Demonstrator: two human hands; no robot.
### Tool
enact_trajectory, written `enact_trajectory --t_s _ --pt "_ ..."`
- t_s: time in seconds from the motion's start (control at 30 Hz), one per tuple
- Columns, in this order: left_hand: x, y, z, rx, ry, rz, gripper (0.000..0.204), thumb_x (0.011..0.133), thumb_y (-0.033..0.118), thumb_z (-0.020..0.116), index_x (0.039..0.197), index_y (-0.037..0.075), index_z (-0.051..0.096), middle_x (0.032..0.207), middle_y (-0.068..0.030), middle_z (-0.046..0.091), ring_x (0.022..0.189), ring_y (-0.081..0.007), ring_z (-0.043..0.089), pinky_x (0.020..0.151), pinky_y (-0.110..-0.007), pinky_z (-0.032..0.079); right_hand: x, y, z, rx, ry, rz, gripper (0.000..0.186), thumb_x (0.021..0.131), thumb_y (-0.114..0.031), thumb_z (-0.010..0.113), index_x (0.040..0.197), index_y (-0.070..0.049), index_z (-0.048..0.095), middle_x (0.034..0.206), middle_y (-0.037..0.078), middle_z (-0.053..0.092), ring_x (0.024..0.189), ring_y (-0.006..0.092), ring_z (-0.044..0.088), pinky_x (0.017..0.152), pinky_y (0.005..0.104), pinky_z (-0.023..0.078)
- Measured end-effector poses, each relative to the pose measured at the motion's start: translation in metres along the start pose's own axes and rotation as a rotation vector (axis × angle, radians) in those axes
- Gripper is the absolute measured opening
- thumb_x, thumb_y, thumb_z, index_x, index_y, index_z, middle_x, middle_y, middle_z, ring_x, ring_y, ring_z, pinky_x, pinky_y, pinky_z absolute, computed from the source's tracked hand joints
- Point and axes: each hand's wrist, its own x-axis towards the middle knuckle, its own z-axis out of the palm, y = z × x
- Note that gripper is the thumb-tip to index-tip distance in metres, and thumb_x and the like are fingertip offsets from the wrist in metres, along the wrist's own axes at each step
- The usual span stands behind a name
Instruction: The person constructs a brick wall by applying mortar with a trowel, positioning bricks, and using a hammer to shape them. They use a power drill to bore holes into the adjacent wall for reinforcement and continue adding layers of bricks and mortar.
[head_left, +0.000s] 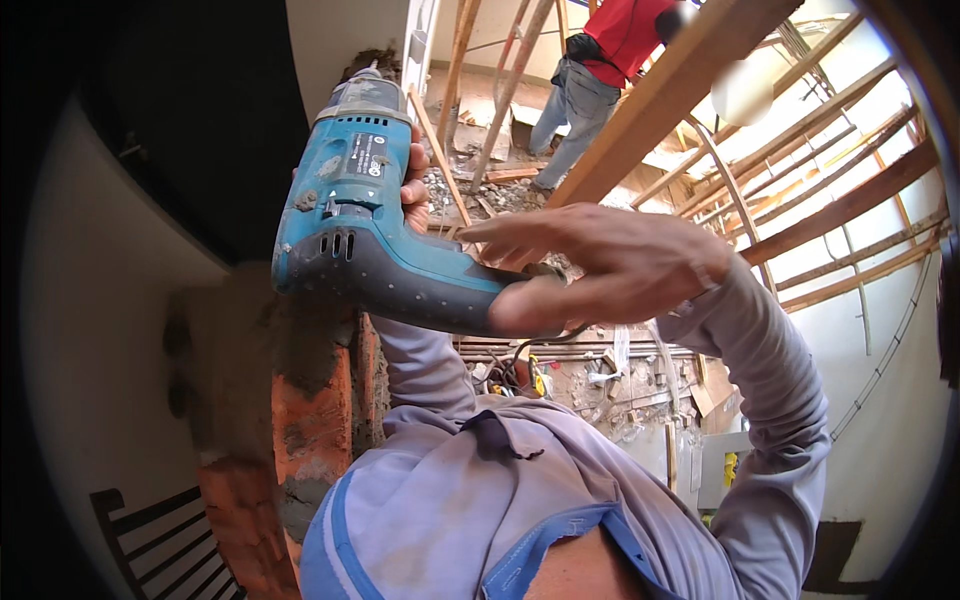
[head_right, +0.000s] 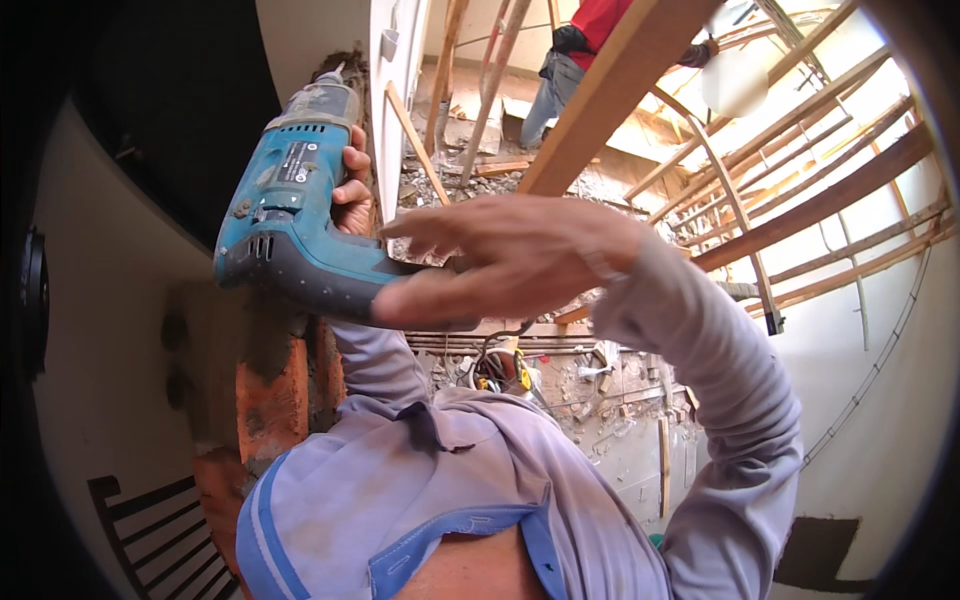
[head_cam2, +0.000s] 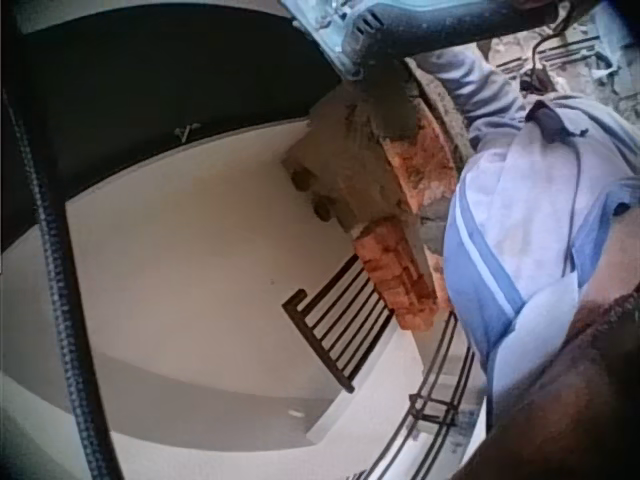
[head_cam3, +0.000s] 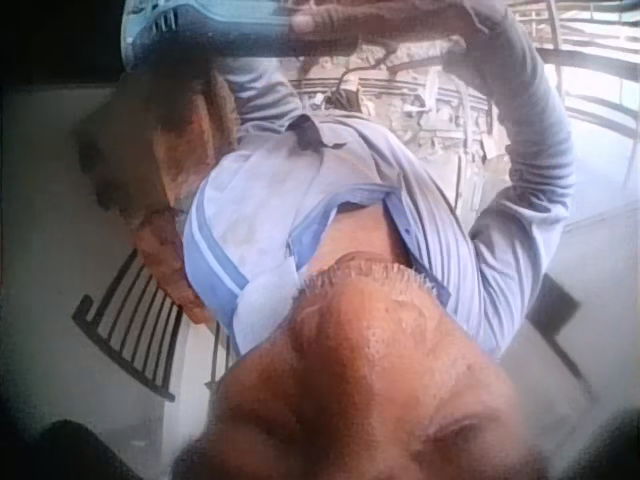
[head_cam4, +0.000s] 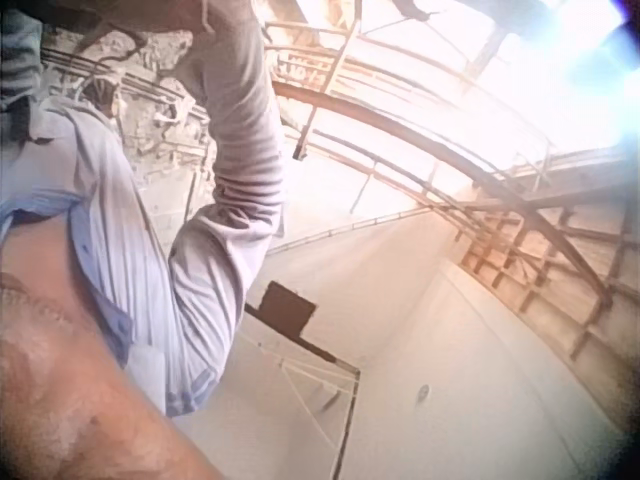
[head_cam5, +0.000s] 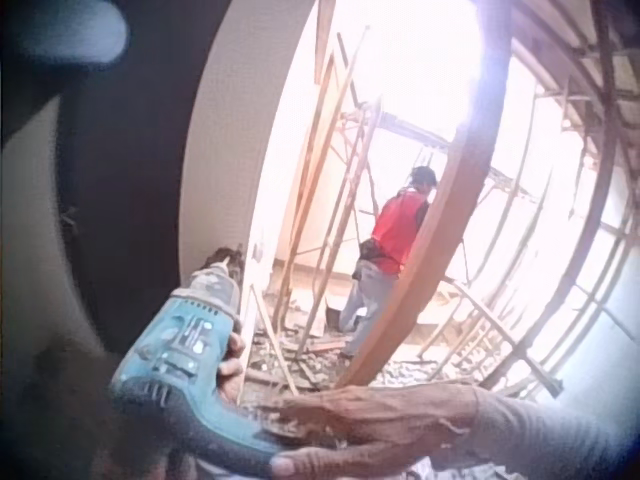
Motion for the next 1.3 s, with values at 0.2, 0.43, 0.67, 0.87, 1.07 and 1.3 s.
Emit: enact_trajectory --t_s 0.2,0.43,0.67,0.87,1.07,1.3 --pt "0.0 -0.005 0.002 0.036 0.015 0.065 0.09 0.082 0.065 0.061 0.138 -0.002 0.039 0.132 -0.0355 0.043 0.115 -0.0479 0.055 0.07 -0.044 0.059 -0.055 0.13 0.084 0.364 0.143 -0.142 0.074 0.08 -0.031 0.076 0.142 -0.005 0.043 0.146 0.018 0.044 0.137 0.0293 0.036 0.116 0.0422 0.023" --pt "-0.005 -0.005 0.009 0.001 0.013 0.11 0.083 0.084 0.053 0.066 0.138 -0.003 0.037 0.131 -0.0348 0.044 0.115 -0.0448 0.055 0.07 -0.04 0.061 -0.052 0.173 0.13 0.378 0.927 -0.133 0.015 0.087 0.008 0.056 0.097 0.0 0.063 0.08 0.007 0.066 0.075 0.0187 0.065 0.066 0.0299 0.053" --pt "-0.001 -0.001 0.018 -0.021 0.111 0.133 0.086 0.074 0.029 0.079 0.14 0.001 0.032 0.133 -0.0276 0.039 0.109 -0.04 0.055 0.063 -0.04 0.062 -0.076 0.131 0.102 -0.285 0.24 0.15 0.02 0.072 0.002 0.067 0.092 0.001 0.064 0.083 0.012 0.064 0.082 0.0298 0.063 0.074 0.0349 0.052" --pt "0.002 -0.013 0.008 -0.112 0.039 0.181 0.085 0.076 0.027 0.079 0.139 -0.003 0.031 0.134 -0.0278 0.037 0.109 -0.0409 0.055 0.063 -0.04 0.062 -0.097 0.136 0.075 -0.191 1.018 0.12 0.025 0.082 0.01 0.052 0.099 0.0 0.067 0.082 0.012 0.069 0.073 0.0223 0.068 0.066 0.0346 0.052" --pt "-0.003 -0.016 0.002 0.003 -0.009 0.178 0.079 0.082 0.038 0.074 0.138 -0.004 0.036 0.132 -0.0273 0.044 0.113 -0.0398 0.056 0.07 -0.037 0.061 -0.071 0.011 0.025 -0.063 0.752 -0.185 0.047 0.08 0.002 0.063 0.127 -0.002 0.057 0.12 0.018 0.064 0.112 0.0294 0.062 0.094 0.0395 0.049" --pt "0.0 0.0 0.0 0.147 -0.002 -0.205 0.109 0.071 0.07 0.068 0.142 -0.003 0.028 0.127 -0.0232 0.049 0.1 -0.0305 0.057 0.084 -0.045 0.054 0.025 -0.034 0.045 -0.399 0.533 -0.086 0.043 0.072 -0.023 0.074 0.095 -0.001 0.045 0.082 0.019 0.052 0.077 0.0377 0.058 0.066 0.0454 0.044"
